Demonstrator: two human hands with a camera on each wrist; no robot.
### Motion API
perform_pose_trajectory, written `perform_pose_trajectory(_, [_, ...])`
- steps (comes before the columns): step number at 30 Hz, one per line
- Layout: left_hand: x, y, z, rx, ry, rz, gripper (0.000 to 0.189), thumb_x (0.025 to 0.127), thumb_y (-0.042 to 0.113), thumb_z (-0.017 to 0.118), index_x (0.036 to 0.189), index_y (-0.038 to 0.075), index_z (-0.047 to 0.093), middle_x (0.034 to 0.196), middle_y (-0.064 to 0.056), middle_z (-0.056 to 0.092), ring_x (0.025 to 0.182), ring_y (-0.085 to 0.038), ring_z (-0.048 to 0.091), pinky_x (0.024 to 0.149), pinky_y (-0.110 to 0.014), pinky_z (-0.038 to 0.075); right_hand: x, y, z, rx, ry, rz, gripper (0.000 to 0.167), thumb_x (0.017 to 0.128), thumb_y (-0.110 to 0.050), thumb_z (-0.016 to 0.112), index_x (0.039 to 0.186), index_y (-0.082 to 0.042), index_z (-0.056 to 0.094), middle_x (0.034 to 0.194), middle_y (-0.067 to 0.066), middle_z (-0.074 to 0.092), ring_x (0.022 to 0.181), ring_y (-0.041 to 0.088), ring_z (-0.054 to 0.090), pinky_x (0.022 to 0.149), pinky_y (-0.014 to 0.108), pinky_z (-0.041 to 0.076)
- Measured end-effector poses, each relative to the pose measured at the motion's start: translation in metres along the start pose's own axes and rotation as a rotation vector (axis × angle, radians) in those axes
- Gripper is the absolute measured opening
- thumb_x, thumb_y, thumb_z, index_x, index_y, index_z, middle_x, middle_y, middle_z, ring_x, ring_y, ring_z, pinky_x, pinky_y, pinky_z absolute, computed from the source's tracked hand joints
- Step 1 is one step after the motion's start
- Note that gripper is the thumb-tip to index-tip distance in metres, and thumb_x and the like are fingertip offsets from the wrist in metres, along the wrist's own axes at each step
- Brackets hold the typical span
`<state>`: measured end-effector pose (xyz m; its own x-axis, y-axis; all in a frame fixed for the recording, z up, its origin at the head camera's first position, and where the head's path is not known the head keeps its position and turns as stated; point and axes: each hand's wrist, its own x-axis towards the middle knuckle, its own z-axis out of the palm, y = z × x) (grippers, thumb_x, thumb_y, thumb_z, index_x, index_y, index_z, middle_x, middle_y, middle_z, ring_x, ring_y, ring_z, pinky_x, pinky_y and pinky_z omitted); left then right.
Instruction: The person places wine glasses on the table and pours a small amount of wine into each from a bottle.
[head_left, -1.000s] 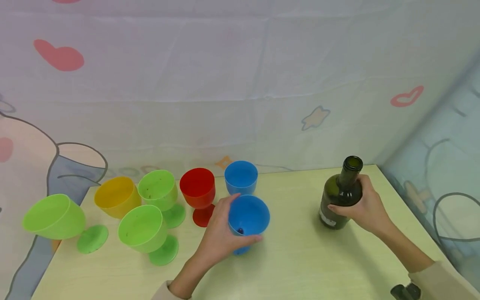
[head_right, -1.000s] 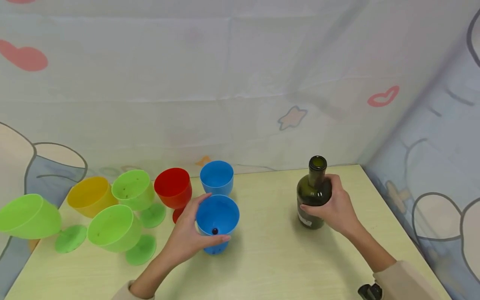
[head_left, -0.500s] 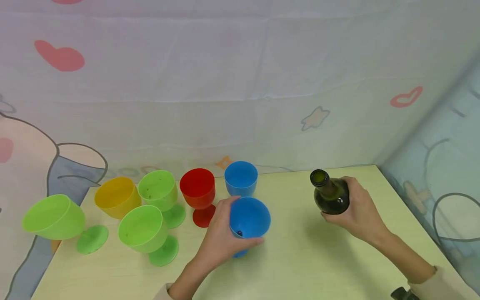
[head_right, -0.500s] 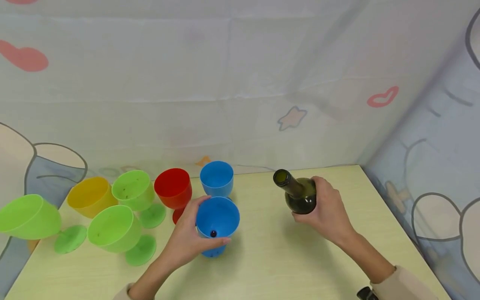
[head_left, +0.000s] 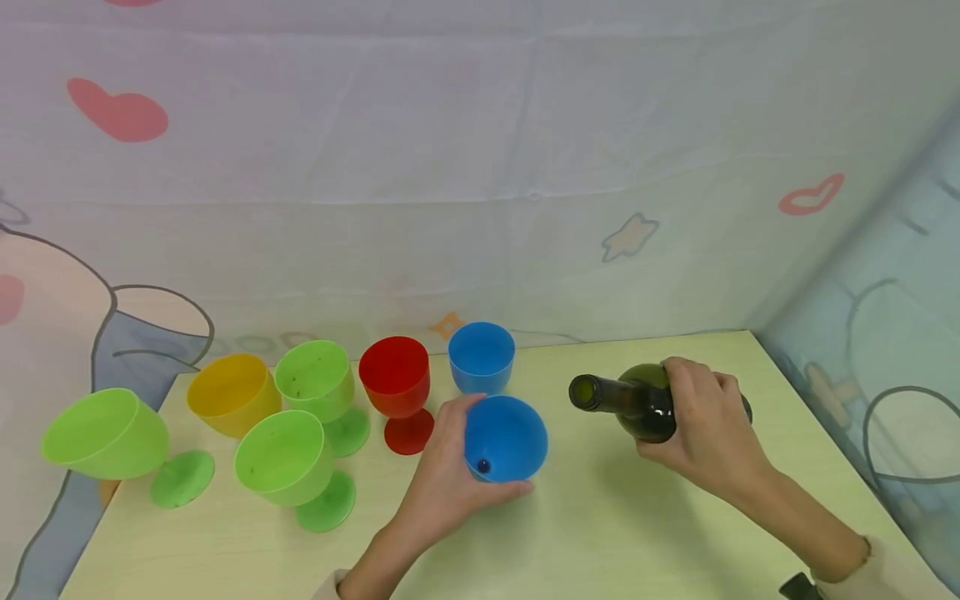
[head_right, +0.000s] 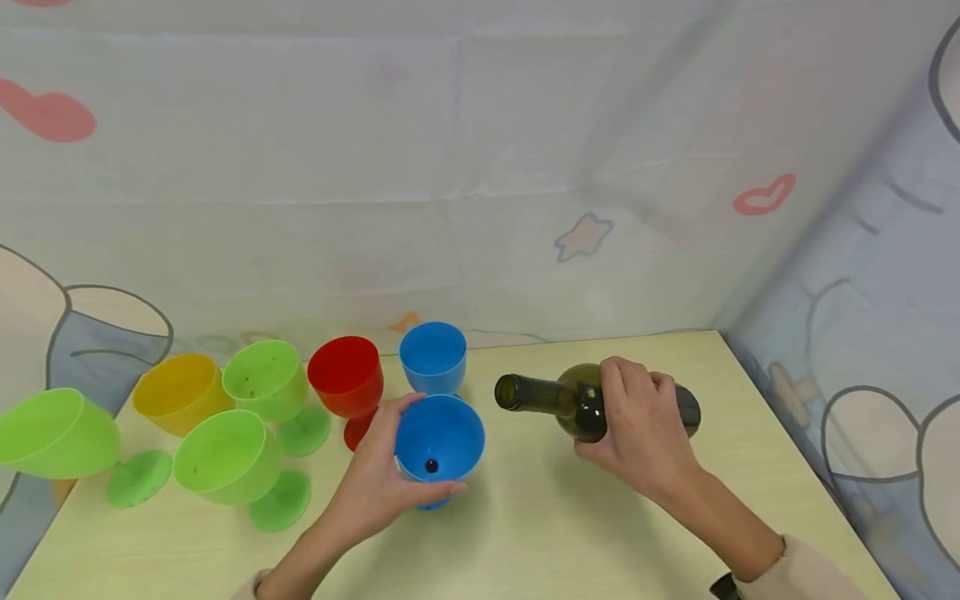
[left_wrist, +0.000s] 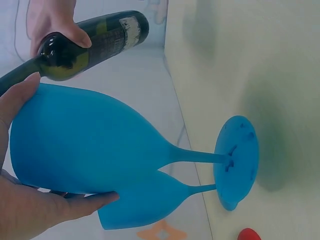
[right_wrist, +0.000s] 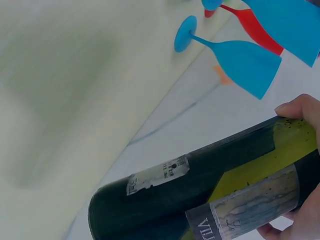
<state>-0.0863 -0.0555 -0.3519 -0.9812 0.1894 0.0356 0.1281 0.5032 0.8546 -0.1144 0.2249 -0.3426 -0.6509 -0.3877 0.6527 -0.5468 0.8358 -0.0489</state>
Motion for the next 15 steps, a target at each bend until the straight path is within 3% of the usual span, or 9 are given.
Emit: perform_pose_trajectory(15, [-0.0032, 0.0089, -0.0013, -0.003, -0.046, 0.019, 0.091, 0.062, 0.033, 0.083, 0.135, 0.01, 0.032, 0.129, -0.012, 0.044, 0.118, -0.036, 0.04, 0.077, -0.048, 0.049, 0.0069, -0.0091, -0.0013, -0.223, 0.021, -0.162, 0.07, 0.039, -0.023, 0.078, 0.093, 0.008, 0.047, 0.088, 0.023, 0.053, 0.08, 0.037, 0.054, 0.064, 0.056, 0.042])
